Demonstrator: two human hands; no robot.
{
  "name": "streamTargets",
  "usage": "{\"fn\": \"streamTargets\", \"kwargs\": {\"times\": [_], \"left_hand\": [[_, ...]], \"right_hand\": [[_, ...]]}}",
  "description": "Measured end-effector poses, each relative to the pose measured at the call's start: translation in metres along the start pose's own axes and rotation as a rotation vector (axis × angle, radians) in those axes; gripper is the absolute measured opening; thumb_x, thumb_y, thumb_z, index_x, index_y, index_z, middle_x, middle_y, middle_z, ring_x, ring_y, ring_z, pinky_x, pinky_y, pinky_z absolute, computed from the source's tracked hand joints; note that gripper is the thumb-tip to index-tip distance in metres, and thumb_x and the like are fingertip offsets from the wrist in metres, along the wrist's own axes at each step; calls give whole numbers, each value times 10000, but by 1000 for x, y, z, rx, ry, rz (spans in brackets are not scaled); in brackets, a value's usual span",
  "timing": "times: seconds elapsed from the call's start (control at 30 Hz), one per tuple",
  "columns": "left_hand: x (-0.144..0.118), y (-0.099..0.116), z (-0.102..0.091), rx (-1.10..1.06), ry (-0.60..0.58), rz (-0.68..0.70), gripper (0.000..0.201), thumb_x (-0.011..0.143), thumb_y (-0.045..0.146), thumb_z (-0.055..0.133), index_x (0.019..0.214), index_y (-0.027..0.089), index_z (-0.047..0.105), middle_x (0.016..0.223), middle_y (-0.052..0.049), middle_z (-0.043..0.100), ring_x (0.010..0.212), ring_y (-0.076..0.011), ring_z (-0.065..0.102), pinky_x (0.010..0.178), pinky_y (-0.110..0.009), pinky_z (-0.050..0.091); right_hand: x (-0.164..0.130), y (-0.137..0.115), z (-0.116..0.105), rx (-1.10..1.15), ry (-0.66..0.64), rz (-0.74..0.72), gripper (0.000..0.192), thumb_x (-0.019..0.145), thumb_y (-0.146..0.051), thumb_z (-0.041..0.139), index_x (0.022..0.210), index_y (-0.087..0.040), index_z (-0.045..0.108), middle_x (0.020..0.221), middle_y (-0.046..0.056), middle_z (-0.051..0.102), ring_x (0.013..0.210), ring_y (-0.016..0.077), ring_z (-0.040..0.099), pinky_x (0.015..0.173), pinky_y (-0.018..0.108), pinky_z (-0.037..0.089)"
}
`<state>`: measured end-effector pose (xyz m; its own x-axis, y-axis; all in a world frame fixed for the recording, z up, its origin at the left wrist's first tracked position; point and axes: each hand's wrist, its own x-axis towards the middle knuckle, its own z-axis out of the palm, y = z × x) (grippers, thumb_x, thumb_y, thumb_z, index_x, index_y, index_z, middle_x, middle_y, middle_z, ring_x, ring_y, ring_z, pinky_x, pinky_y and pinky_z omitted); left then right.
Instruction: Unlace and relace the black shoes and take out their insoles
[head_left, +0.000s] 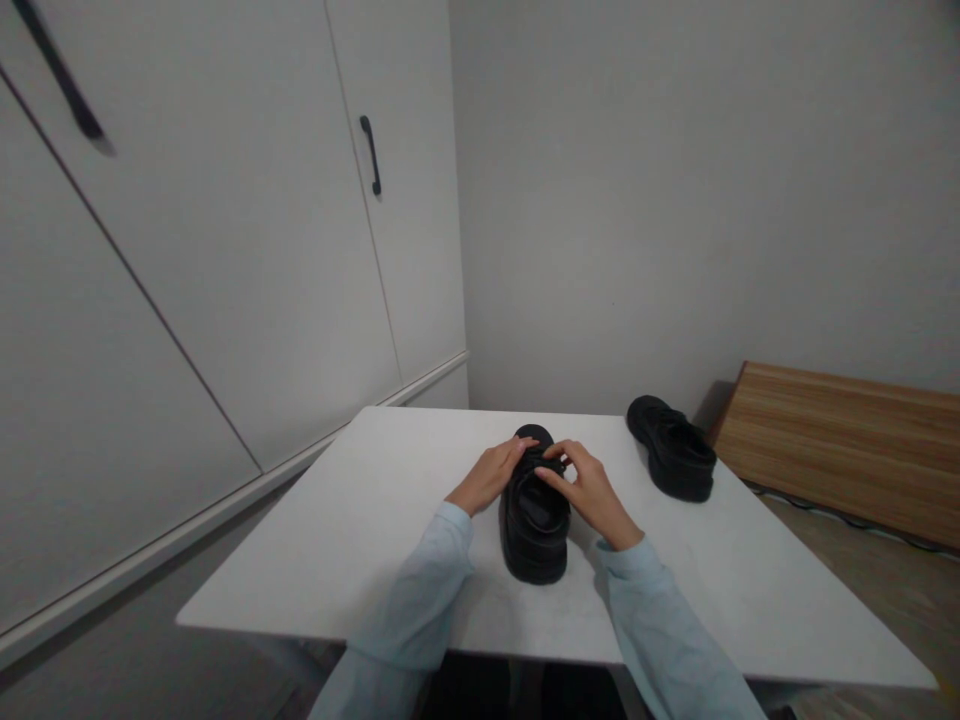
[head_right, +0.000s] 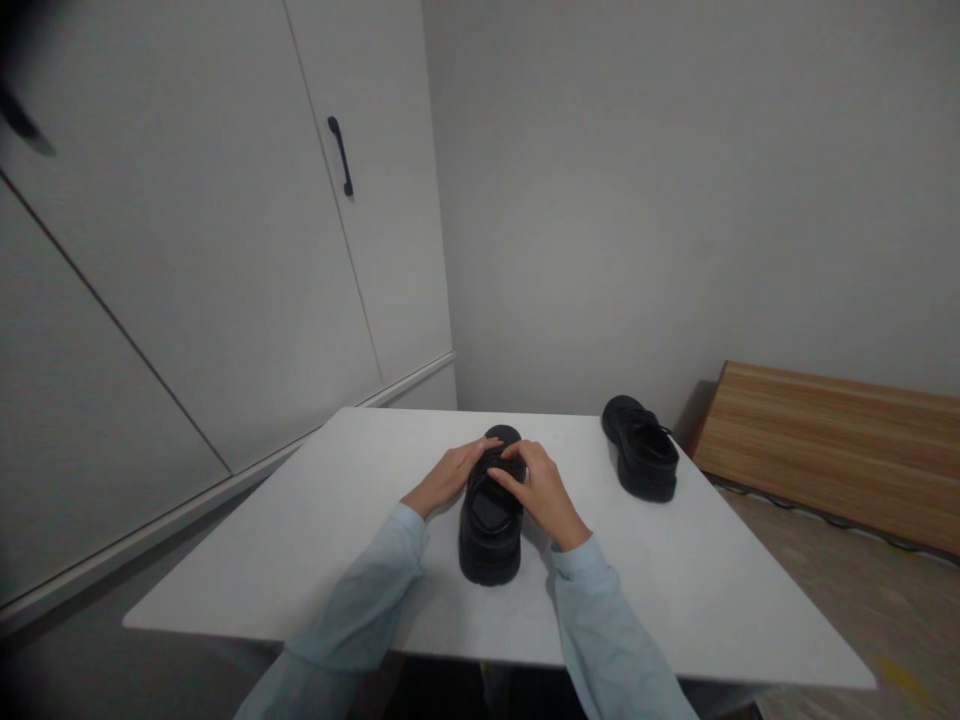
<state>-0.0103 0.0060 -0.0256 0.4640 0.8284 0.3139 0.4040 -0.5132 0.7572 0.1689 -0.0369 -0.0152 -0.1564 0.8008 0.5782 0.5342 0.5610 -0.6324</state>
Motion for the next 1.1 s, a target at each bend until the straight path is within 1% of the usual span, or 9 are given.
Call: {"fn": "streamTargets", "kwargs": {"times": [0.1,0.2,0.33,0.47,0.6,0.77,0.93,1.1], "left_hand": [[-1,-1,1,-4,7,12,521,966,451,212,1237,210,586,1327,-22,566,1284,-159,460,1134,-337,288],[-1,-1,1,7,18,26,512,969,435,211,1225,211,595,1300,-21,589,1252,-158,492,1121,-332,308],[0,0,0,20,29,23,525,969,432,204,1201,193,611,1267,-32,613,1213,-155,524,1097,-314,335],[1,0,-1,17,31,12,522,966,430,214,1187,188,620,1257,-34,620,1209,-154,525,1097,-304,330],[1,0,-2,9,28,8,506,963,420,233,1181,178,621,1260,-45,617,1203,-161,530,1094,-307,334],[1,-4,-2,-8,20,17,505,962,438,236,1168,187,623,1253,-37,621,1190,-161,539,1090,-317,341],[1,-8,-2,-47,25,35,502,959,445,249,1163,186,627,1256,-40,619,1192,-171,536,1094,-327,335],[1,-9,-2,-60,23,18,502,956,457,257,1161,189,629,1256,-39,618,1191,-177,536,1093,-335,334]], "right_hand": [[1,4,0,82,-23,-5,155,835,-343,577,816,-191,596,843,44,629,828,191,569,753,334,453],[1,6,1,179,-17,30,191,860,-334,540,773,-182,615,816,42,640,820,185,579,751,324,444],[2,8,3,287,29,133,213,821,-369,593,745,-176,643,805,47,670,823,198,599,762,334,442],[2,11,6,404,70,221,238,756,-413,661,714,-179,672,786,54,693,811,215,611,766,350,453],[2,12,7,525,116,302,234,724,-410,694,718,-176,693,767,49,695,772,201,609,758,337,457],[1,15,8,644,200,366,204,718,-377,709,708,-174,688,754,43,683,772,191,600,766,333,452],[1,18,9,774,257,402,220,723,-392,709,679,-181,661,755,42,675,753,184,607,730,334,475],[1,17,8,857,323,441,254,671,-415,753,663,-179,661,755,40,677,747,179,626,693,319,504]]}}
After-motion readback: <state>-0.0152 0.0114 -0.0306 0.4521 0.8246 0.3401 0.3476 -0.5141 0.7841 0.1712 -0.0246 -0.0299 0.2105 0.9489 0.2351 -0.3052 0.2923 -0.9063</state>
